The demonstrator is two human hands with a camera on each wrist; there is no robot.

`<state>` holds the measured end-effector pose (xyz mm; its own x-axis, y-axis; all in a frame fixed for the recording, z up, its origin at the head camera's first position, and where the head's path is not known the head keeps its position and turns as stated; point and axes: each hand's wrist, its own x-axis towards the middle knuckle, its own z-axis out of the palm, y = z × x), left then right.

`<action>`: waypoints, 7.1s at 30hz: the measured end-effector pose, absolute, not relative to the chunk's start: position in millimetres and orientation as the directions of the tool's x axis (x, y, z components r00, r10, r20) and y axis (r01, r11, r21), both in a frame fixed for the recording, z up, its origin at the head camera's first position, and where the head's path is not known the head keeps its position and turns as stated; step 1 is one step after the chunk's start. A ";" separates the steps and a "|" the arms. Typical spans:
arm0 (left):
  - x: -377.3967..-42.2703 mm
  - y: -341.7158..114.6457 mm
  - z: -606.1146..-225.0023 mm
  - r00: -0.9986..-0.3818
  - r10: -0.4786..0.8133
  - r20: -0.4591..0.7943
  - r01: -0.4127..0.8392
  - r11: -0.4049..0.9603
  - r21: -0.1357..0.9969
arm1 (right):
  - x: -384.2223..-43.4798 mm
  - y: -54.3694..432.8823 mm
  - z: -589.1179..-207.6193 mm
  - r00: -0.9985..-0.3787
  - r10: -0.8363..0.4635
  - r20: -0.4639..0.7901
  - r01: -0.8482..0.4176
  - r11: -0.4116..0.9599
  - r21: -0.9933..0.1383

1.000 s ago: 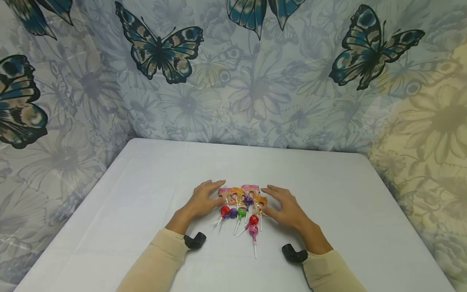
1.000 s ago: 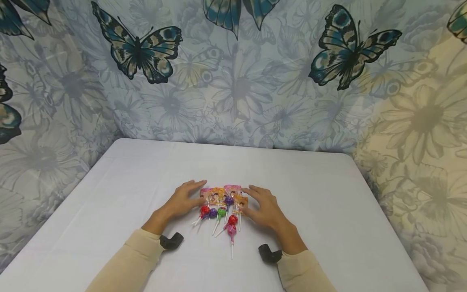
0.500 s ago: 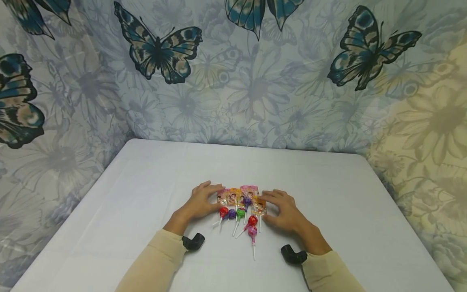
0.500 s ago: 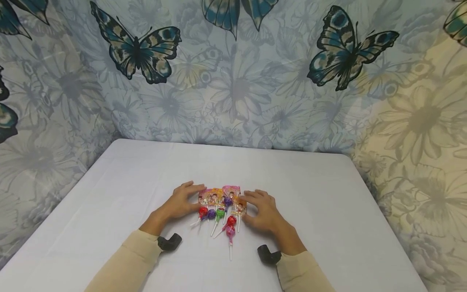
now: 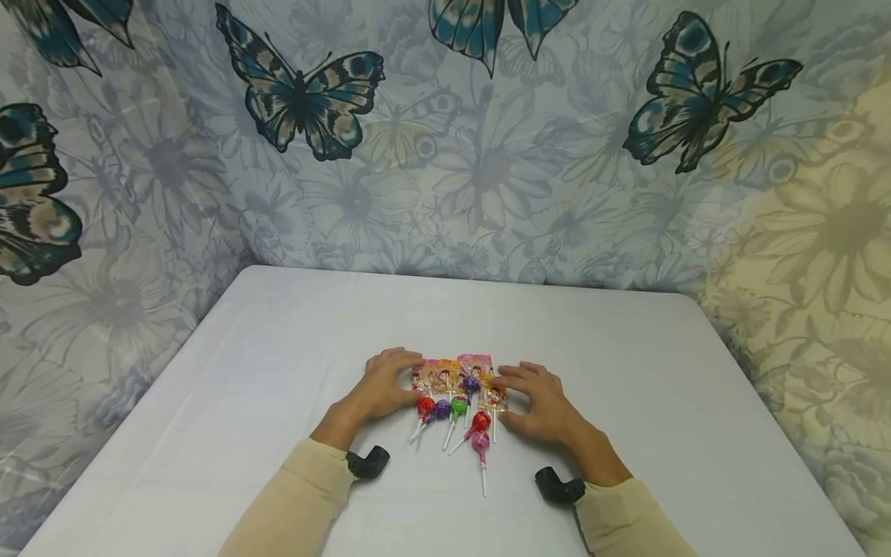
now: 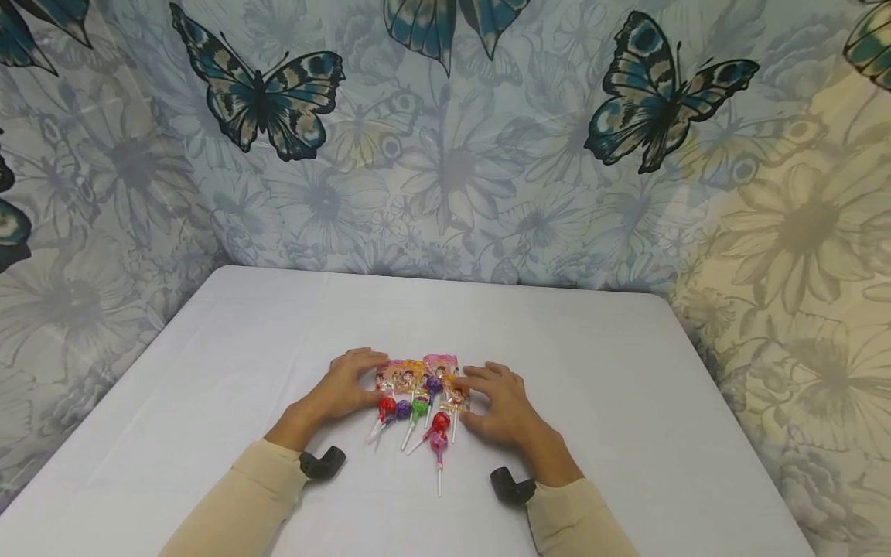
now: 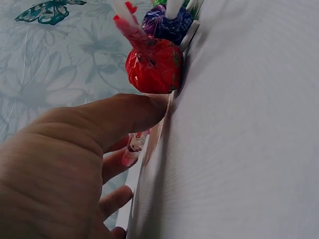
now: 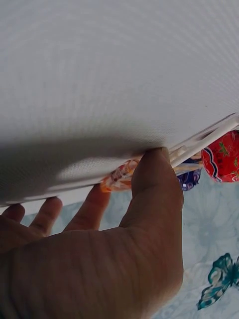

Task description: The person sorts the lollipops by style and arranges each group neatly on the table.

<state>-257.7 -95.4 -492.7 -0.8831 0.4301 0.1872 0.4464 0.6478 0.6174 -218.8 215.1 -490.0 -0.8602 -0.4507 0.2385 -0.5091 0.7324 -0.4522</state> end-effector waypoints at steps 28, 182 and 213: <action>-282.7 -107.7 -478.6 -0.949 0.261 0.175 0.252 0.302 0.919 | -218.2 215.4 -491.8 -0.857 -0.454 0.243 -0.515 0.733 -0.445; -379.6 -101.1 -485.8 -0.965 0.257 0.057 0.217 0.657 0.722 | -306.6 198.0 -419.0 -0.747 -0.518 0.417 -0.664 0.614 -0.426; -380.0 -102.1 -487.5 -0.968 0.248 0.046 0.206 0.671 0.712 | -386.6 153.2 -449.3 -0.831 -0.553 0.059 -0.524 0.743 -0.417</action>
